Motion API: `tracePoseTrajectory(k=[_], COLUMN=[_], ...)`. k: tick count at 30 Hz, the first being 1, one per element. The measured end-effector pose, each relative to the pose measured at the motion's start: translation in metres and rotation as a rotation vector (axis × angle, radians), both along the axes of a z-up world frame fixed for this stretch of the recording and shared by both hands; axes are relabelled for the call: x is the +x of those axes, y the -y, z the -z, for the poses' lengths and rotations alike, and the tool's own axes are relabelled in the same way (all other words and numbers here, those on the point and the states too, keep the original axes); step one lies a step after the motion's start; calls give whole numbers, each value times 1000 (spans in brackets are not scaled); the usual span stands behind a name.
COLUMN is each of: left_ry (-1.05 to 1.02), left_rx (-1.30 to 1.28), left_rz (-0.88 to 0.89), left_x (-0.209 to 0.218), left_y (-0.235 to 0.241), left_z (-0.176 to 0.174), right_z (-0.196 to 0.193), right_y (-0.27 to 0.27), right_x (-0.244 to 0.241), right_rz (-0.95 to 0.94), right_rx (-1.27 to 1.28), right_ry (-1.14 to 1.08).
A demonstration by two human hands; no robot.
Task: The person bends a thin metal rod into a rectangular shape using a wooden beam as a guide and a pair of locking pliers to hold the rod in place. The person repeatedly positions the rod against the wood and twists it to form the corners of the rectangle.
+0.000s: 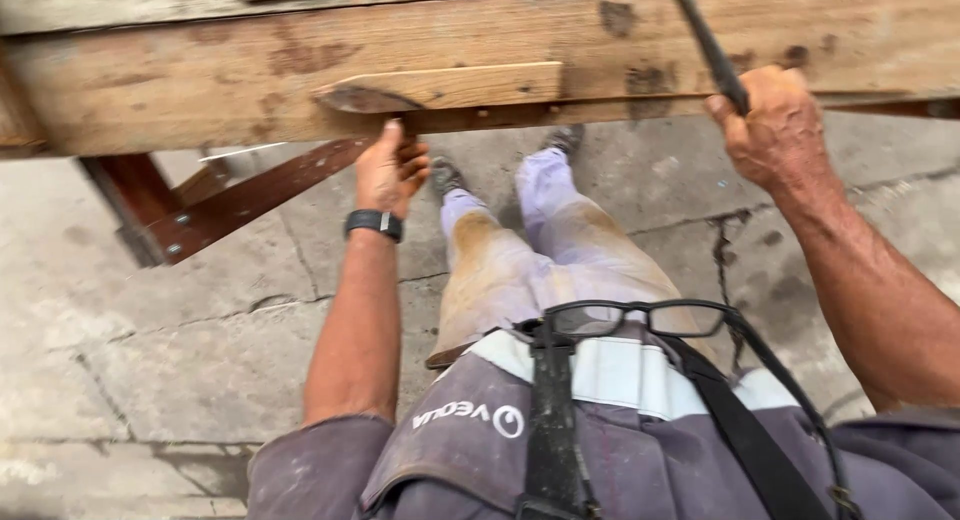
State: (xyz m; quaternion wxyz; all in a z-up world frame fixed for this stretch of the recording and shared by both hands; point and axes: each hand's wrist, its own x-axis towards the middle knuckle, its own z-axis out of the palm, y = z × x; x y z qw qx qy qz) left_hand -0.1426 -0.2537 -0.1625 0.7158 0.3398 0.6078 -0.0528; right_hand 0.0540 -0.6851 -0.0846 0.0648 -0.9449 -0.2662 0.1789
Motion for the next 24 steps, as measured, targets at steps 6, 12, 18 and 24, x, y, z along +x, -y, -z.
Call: tracePoseTrajectory(k=[6,12,18,24], left_ry=[-47,-107,-94,-104], left_rx=[59,104,106,102], left_rz=[73,123,105,88], left_x=[11,16,15,17], left_y=[4,7,7,10], left_z=[-26,-30,-26,-28], right_z=[-65,-70,-52,-29], right_y=[-8,-39,-47,-36], right_x=[10,21,35,45], right_rz=[493,614,607,623], right_rx=[12,-53,-99,-36], right_ry=[-1046,-1433,-1567,-1629])
